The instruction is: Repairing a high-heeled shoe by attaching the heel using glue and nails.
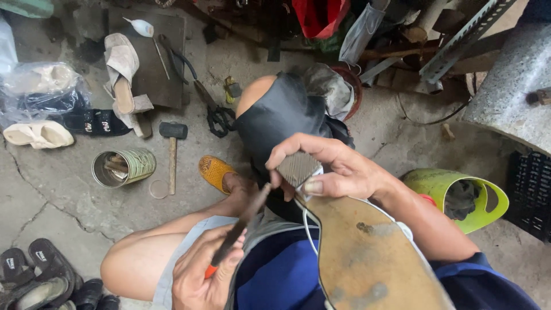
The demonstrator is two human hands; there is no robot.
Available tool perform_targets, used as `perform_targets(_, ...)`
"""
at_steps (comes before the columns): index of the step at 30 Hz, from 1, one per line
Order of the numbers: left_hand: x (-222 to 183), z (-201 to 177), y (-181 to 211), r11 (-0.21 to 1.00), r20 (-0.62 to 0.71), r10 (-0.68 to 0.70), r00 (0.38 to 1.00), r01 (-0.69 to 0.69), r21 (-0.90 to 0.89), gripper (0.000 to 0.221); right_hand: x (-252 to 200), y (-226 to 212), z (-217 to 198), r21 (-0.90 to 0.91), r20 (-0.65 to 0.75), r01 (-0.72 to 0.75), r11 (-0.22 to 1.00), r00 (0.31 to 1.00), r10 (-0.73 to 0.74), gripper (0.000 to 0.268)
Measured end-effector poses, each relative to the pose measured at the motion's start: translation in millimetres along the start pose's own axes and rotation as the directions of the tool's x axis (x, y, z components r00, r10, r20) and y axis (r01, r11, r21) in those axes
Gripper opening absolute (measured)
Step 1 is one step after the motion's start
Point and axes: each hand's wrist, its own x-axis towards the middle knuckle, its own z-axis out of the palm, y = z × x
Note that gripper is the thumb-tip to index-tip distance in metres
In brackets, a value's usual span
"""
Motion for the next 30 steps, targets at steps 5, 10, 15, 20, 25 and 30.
perform_targets(5,-5.1,1.1,-5.9,0.994,-0.103,-0.099,0.990,0.093,-0.063,0.021,-0.3,-1.0,-1.0,-0.077,-0.008,-0.021,0.997,1.000,0.020,0.054)
perform_targets(10,-13.2,7.9,-22.6,0.988,-0.159,-0.094,0.983,0.072,-0.137,0.020,4.9,-3.8,3.9,-0.433,-0.021,0.046,0.900,0.998,-0.061,0.046)
perform_targets(15,-17.0,16.6,-26.2,0.973,-0.199,-0.175,0.964,0.139,-0.182,0.025,11.7,-12.0,14.3,-0.633,-0.019,0.137,0.762,0.981,-0.191,0.045)
perform_targets(20,-27.0,23.3,-38.5,0.946,-0.182,-0.234,0.955,0.180,-0.270,0.022,10.8,-17.8,17.1,-0.754,0.045,0.166,0.635,0.978,-0.203,0.055)
perform_targets(25,-26.6,24.7,-37.4,0.944,-0.182,-0.228,0.956,0.171,-0.282,0.026,7.4,-15.0,15.7,-0.796,0.033,0.168,0.582,0.971,-0.237,0.052)
perform_targets(30,-14.9,19.1,-46.3,0.954,-0.207,-0.240,0.948,0.191,-0.231,0.024,9.0,-6.6,9.9,-0.863,-0.020,0.178,0.472,0.923,-0.385,0.048)
